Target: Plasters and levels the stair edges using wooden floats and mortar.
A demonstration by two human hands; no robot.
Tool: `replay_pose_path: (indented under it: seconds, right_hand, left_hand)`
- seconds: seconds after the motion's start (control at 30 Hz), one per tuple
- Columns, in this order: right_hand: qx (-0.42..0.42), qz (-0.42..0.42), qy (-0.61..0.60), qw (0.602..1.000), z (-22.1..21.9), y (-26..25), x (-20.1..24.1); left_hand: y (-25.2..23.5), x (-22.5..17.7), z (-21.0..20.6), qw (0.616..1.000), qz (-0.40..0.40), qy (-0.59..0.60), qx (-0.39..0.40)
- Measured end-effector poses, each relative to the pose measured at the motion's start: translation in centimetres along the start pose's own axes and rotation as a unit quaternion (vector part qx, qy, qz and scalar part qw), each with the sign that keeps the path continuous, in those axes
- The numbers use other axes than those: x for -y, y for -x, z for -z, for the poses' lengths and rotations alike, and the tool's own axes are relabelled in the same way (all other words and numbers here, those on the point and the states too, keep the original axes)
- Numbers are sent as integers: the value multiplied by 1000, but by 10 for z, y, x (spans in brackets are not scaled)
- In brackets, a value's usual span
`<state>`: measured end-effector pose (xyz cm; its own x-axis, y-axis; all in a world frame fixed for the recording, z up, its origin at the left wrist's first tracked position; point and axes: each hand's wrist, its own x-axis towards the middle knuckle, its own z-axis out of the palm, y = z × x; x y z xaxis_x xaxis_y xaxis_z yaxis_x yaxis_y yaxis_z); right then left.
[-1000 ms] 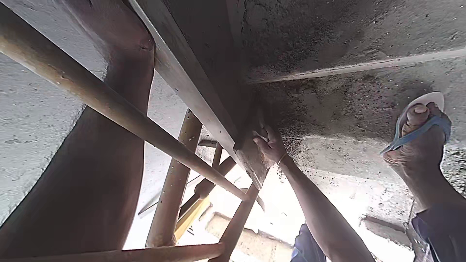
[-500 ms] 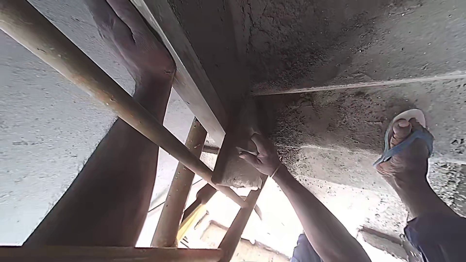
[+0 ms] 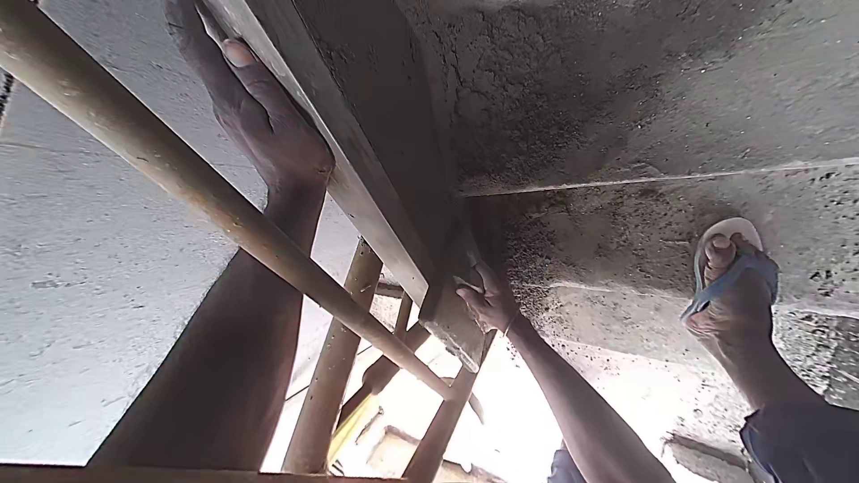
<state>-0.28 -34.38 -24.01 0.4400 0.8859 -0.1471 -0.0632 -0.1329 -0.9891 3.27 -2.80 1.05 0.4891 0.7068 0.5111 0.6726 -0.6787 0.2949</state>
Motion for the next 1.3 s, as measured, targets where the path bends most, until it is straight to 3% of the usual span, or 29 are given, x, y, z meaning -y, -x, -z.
replay_pose_path:
  seconds: [0.17,0.23,0.37,0.53,0.77,0.87,0.97,1.1,1.3]
  right_hand:
    - [-10,117,15,993,14,-39,64]
    - [-10,129,15,992,18,-56,77]
    - [18,45,6,999,19,-69,57]
    - [-4,27,5,1000,17,-59,48]
    - [4,-86,-37,996,-8,33,-29]
    - [-5,-29,-19,999,-9,29,-36]
    - [6,27,-27,999,1,-7,-2]
    - [20,49,-47,997,11,-43,31]
    - [20,83,-51,995,16,-66,46]
  left_hand:
    - [1,3,1,1000,-13,2,0]
    - [1,3,0,1000,-19,6,-3]
    - [4,1,0,1000,-17,-6,-6]
    - [3,-1,1,1000,-12,-5,1]
    - [4,0,1,1000,-5,-11,-1]
    - [1,0,-1,1000,-12,-6,-9]
    - [2,-1,0,1000,-10,-4,-3]
    - [1,0,-1,999,-32,22,-8]
    - [1,-4,0,999,-35,16,-5]
